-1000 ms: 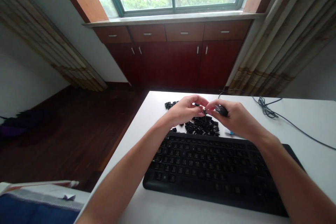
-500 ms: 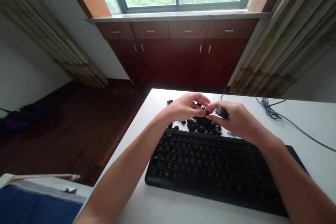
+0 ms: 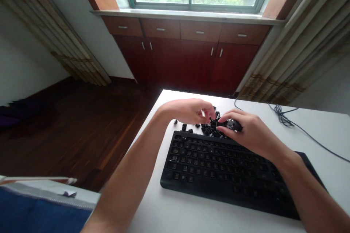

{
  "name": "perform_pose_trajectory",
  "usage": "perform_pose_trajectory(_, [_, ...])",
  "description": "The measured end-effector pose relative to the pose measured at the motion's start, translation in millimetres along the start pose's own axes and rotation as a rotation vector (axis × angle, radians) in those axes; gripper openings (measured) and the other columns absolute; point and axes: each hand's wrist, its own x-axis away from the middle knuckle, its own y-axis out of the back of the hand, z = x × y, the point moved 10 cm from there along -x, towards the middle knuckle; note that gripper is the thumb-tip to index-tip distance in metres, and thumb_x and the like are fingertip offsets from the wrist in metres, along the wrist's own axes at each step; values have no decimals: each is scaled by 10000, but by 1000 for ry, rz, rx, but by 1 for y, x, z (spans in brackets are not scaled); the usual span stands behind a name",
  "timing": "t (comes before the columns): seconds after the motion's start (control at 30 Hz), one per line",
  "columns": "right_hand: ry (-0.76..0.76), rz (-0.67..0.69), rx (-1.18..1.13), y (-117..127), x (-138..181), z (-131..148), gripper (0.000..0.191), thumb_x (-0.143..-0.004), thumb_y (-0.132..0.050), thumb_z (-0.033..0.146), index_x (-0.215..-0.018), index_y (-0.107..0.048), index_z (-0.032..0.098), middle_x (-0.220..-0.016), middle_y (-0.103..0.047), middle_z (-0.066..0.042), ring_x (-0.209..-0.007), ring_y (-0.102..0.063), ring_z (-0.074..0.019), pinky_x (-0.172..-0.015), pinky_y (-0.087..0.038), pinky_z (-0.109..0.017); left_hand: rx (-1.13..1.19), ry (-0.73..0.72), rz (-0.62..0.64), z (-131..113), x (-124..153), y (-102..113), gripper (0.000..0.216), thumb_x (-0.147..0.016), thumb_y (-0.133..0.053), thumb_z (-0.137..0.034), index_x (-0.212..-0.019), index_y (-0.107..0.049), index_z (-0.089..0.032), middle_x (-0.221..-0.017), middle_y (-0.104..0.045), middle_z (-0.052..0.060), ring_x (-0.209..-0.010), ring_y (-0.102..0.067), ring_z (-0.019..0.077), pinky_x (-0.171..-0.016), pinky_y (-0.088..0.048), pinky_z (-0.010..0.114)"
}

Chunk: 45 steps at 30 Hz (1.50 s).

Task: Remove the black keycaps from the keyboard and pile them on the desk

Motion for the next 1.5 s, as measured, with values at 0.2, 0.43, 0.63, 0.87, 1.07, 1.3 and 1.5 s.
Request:
perform_pose_trajectory(0.2, [-133,154,-148,-51,29,18,111,-908,-700,354,-987,-701,276,-1152,-674,-12,-965,-678,-197,-893,-537,-345,-371,299,261,39,15,-18,198,-675,-776,-314,-854,-801,-234,-875,-764,13,-734,-650,193,-631,-449,262])
perform_pose_trajectory(0.43, [-261,164,-126,-70,39,14,141,-915,-681,387,-992,-731,280,-1149,-676,-28,-942,-690,-213,-909,-542,-370,-379,284,325,29,6,-33,205,-558,-868,-239,-754,-823,-203,-762,-759,43,-685,-662,218,-653,-511,298])
perform_pose_trajectory(0.63, [-302,142,-146,-71,40,10,205,-906,-679,448,-987,-744,270,-1103,-694,-47,-929,-697,-229,-878,-554,-374,-340,229,309,25,-2,-40,155,-485,-895,-175,-560,-765,-213,-526,-677,13,-593,-648,206,-624,-527,291])
perform_pose_trajectory(0.87, [-303,126,-133,-72,40,8,222,-895,-684,474,-990,-747,283,-1078,-700,-40,-916,-702,-231,-894,-555,-388,-244,171,264,28,-12,-48,287,-324,-915,-108,-418,-684,-250,-439,-634,-35,-492,-610,174,-554,-498,259])
perform_pose_trajectory(1.07, [-318,191,-144,-76,40,10,222,-882,-697,479,-985,-744,287,-1101,-681,-40,-959,-692,-235,-882,-551,-376,-251,196,218,27,-8,-38,283,-333,-915,-105,-409,-670,-222,-401,-586,-12,-539,-610,206,-638,-528,310])
perform_pose_trajectory(1.3, [-317,203,-157,-75,40,12,203,-932,-643,445,-1003,-734,278,-1107,-673,-45,-930,-688,-223,-886,-540,-384,-230,224,140,21,10,-18,201,-436,-889,-115,-500,-708,-175,-465,-595,33,-611,-639,250,-670,-540,349])
perform_pose_trajectory(1.5, [-294,185,-140,-74,40,10,207,-925,-654,437,-1020,-739,273,-1103,-681,-56,-940,-696,-235,-876,-556,-384,-329,258,188,19,18,-13,140,-556,-858,-157,-671,-779,-165,-669,-713,82,-705,-678,283,-720,-553,376])
